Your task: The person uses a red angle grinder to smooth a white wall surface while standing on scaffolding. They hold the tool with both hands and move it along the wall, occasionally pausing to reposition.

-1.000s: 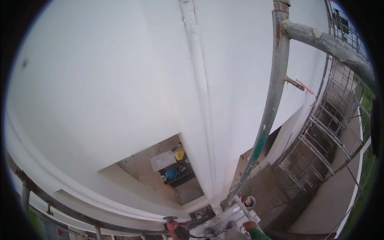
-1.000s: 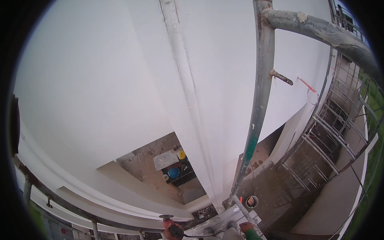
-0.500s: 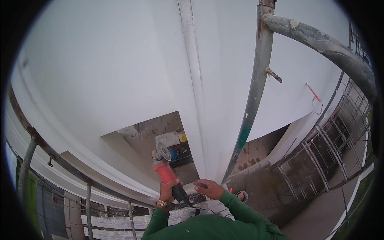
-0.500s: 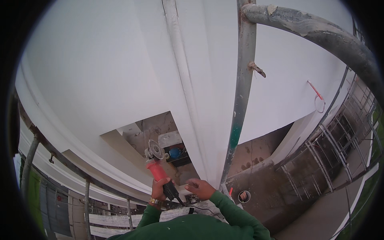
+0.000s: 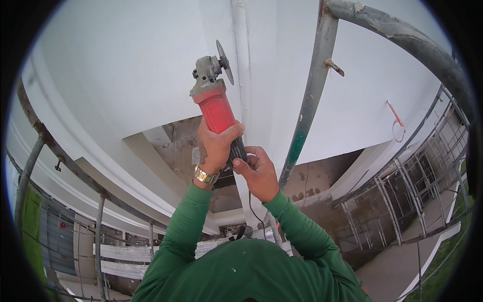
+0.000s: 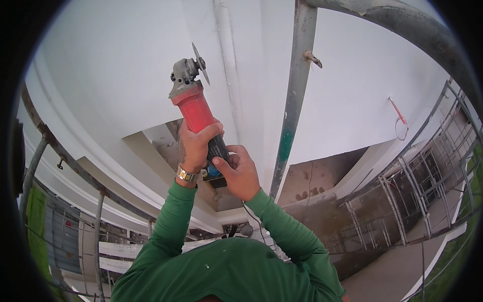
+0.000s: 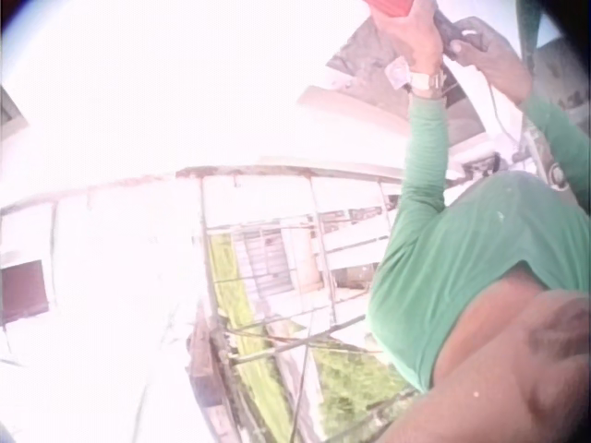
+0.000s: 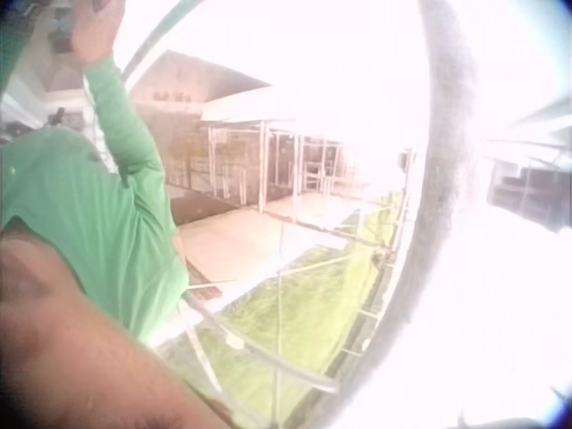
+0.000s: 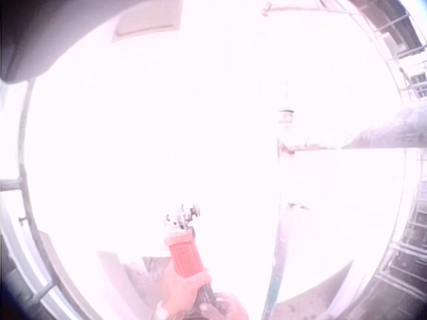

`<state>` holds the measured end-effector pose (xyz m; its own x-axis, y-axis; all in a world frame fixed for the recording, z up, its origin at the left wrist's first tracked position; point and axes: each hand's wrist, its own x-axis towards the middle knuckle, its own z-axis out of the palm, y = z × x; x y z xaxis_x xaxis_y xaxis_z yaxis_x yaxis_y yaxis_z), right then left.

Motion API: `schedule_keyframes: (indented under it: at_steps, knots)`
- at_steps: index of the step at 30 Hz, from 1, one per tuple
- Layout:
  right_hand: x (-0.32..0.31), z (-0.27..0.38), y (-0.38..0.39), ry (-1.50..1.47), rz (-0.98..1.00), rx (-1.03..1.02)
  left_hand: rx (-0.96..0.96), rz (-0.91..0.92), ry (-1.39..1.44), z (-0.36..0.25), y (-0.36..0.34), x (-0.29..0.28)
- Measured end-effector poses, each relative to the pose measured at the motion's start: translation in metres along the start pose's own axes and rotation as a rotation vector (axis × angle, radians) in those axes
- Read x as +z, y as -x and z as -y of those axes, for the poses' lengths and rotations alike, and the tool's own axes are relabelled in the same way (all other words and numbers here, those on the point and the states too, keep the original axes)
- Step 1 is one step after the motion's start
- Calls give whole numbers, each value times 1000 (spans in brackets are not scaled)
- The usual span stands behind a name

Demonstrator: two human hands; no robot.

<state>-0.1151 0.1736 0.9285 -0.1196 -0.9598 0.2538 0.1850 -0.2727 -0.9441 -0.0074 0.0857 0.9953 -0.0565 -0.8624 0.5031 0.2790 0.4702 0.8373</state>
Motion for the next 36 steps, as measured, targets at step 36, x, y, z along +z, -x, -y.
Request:
schedule_keyframes:
  at_steps: [36]
  knots:
    - [35,124,-176,482,-252,-590,249,351,-313,-92,-181,19]
